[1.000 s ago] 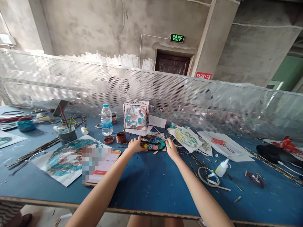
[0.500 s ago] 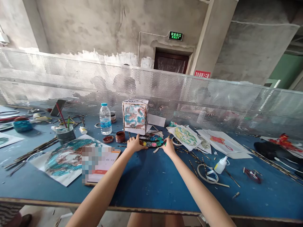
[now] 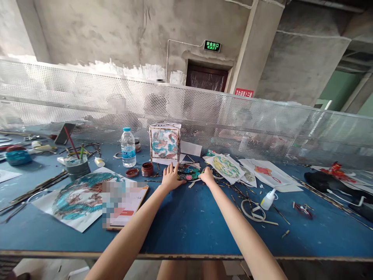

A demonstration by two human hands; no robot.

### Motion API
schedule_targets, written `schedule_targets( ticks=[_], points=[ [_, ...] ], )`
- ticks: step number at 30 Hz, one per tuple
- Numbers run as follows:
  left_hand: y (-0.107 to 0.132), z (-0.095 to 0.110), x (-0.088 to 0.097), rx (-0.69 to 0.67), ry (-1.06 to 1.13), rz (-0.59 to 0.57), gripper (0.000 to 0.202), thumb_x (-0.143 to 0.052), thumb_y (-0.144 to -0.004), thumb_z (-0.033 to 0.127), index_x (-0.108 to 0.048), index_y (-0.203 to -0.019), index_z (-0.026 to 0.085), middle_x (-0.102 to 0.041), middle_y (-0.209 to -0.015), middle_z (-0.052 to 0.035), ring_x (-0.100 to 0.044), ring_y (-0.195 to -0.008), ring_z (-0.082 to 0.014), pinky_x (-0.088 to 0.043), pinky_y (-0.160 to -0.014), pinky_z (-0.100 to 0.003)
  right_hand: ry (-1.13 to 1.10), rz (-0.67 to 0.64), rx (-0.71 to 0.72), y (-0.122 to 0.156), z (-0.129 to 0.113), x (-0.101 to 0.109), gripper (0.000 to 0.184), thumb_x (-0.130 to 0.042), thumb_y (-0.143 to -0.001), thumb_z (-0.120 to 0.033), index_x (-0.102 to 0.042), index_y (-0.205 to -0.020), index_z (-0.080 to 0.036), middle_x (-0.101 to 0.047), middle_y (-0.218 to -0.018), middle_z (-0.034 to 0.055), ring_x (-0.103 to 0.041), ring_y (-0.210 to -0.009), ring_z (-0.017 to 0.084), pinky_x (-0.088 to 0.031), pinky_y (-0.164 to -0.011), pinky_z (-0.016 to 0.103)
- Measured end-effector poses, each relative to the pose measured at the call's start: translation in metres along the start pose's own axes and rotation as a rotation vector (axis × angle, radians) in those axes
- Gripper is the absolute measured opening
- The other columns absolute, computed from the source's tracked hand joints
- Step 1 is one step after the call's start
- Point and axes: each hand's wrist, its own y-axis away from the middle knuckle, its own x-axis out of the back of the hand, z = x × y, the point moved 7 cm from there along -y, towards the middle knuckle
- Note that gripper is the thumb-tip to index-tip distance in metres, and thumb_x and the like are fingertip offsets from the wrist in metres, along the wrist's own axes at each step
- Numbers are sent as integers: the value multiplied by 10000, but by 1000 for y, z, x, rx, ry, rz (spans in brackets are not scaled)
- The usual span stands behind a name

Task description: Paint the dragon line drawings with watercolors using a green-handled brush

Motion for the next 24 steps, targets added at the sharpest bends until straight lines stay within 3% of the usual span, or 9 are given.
schedule_targets(
  ticks=[4, 10, 15, 17, 21, 24],
  points=[
    [2, 2, 6, 3, 33, 12, 904, -445, -730, 646, -110, -1423, 172, -167, -1477, -175, -146, -1343, -339, -139, -1046, -447, -27, -14, -165, 15, 2, 11, 286, -614, -533, -190, -408, -732, -203, -524, -817, 82, -540, -589, 167, -415, -417, 266],
    [3, 4, 5, 8, 84, -99, 877, -330, -750, 698, -142, -1423, 170, -159, -1477, -186, -135, -1348, -330, -149, -1036, -468, -174, -71, -198, 51, -11, 26, 254, -554, -577, -188, -393, -772, -205, -477, -899, 65, -549, -620, 145, -502, -438, 279],
    [4, 8, 1, -61, 10, -160, 1003, -497, -643, 691, -147, -1420, 163, -132, -1481, -189, -102, -1349, -350, -113, -1040, -506, -326, -163, -111, 83, -25, 45, 239, -539, -581, -141, -396, -758, -213, -429, -875, 39, -530, -624, 140, -542, -468, 302],
    [5, 9, 0, -80, -9, -141, 1018, -532, -622, 676, -163, -1415, 155, -145, -1478, -191, -110, -1347, -352, -113, -1044, -503, -311, -136, -68, 98, -34, 58, 250, -523, -582, -117, -388, -769, -213, -407, -870, 29, -518, -588, 121, -545, -502, 307],
    [6, 11, -3, -93, -2, -93, 913, -477, -689, 659, -194, -1403, 168, -199, -1468, -175, -126, -1346, -338, -119, -1053, -484, -233, -65, 56, 136, -61, 88, 190, -492, -683, -143, -375, -813, -220, -390, -876, 30, -528, -609, 125, -528, -556, 304],
    [5, 11, -5, -85, -12, -71, 837, -446, -740, 618, -198, -1399, 165, -226, -1459, -172, -137, -1346, -326, -120, -1059, -467, -201, 9, 94, 168, -68, 111, 157, -468, -739, -153, -388, -856, -220, -403, -898, 43, -532, -642, 131, -523, -599, 309]
  ],
)
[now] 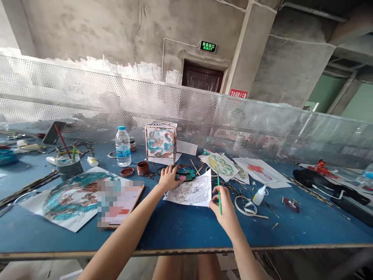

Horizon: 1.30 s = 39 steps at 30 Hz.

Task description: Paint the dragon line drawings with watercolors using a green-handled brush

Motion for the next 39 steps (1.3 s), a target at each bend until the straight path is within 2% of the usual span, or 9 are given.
schedule_targets(
  ticks=[5, 11, 18, 22, 27, 30, 33, 35, 39],
  points=[
    [0, 0, 2, -2, -38, 34, 805, -461, -755, 590, -214, -1393, 166, -255, -1444, -179, -183, -1333, -317, -147, -1054, -441, 147, 144, 9, 37, 15, 40, 154, -429, -798, -168, -392, -937, -221, -413, -967, 74, -547, -717, 154, -507, -634, 321],
    [1, 2, 6, -24, -13, 40, 760, -470, -771, 535, -223, -1396, 180, -273, -1439, -155, -180, -1335, -317, -150, -1063, -447, 404, 406, 138, 45, 21, 89, 79, -400, -859, -243, -461, -897, -210, -464, -950, 102, -528, -924, 245, -458, -739, 387],
    [-1, 24, 6, -143, 199, -48, 716, -348, -795, 625, -253, -1400, 254, -186, -1491, -45, -110, -1360, -283, -143, -1085, -437, 48, 506, 176, 21, 37, 135, 108, -533, -801, -288, -465, -809, -205, -484, -972, 69, -552, -958, 214, -449, -842, 404],
    [1, 40, 5, -218, 288, -86, 775, -370, -773, 657, -231, -1412, 241, -134, -1502, -41, -52, -1371, -274, -115, -1098, -432, -319, 395, 75, -15, 43, 130, 191, -580, -747, -274, -401, -791, -222, -524, -976, 36, -570, -895, 168, -440, -857, 373],
    [13, 56, 23, -308, 555, -122, 994, -560, -675, 628, -44, -1440, 259, -95, -1508, -51, -86, -1367, -274, -248, -1064, -380, -477, -94, -56, -54, 11, 84, 264, -611, -704, -271, -355, -742, -221, -575, -958, 42, -580, -896, 190, -464, -802, 349],
    [22, 68, 38, -380, 809, -173, 1005, -594, -678, 576, 23, -1428, 317, -137, -1503, -35, -235, -1331, -244, -364, -981, -323, -514, -250, -38, -74, -14, 64, 262, -614, -697, -251, -358, -741, -217, -576, -951, 28, -584, -891, 167, -455, -809, 322],
    [24, 73, 44, -375, 1027, -235, 836, -593, -691, 558, -252, -1394, 261, -477, -1320, -86, -482, -1141, -243, -439, -864, -324, -504, -312, 14, -103, -28, 52, 230, -616, -690, -223, -396, -756, -210, -571, -924, 9, -581, -885, 143, -449, -823, 304],
    [21, 69, 41, -306, 1137, -264, 608, -592, -696, 558, -560, -1143, 148, -657, -967, -97, -599, -843, -212, -474, -698, -304, -509, -280, 38, -123, -29, 51, 215, -626, -689, -226, -432, -778, -207, -576, -907, -2, -579, -901, 138, -444, -845, 299],
    [10, 52, 34, -137, 1345, -183, 421, -652, -663, 530, -591, -641, 114, -562, -535, -10, -453, -442, -89, -366, -427, -224, -717, -141, -27, -151, -10, 59, 245, -669, -687, -333, -482, -800, -222, -610, -924, -12, -604, -883, 154, -484, -747, 270]
  ],
)
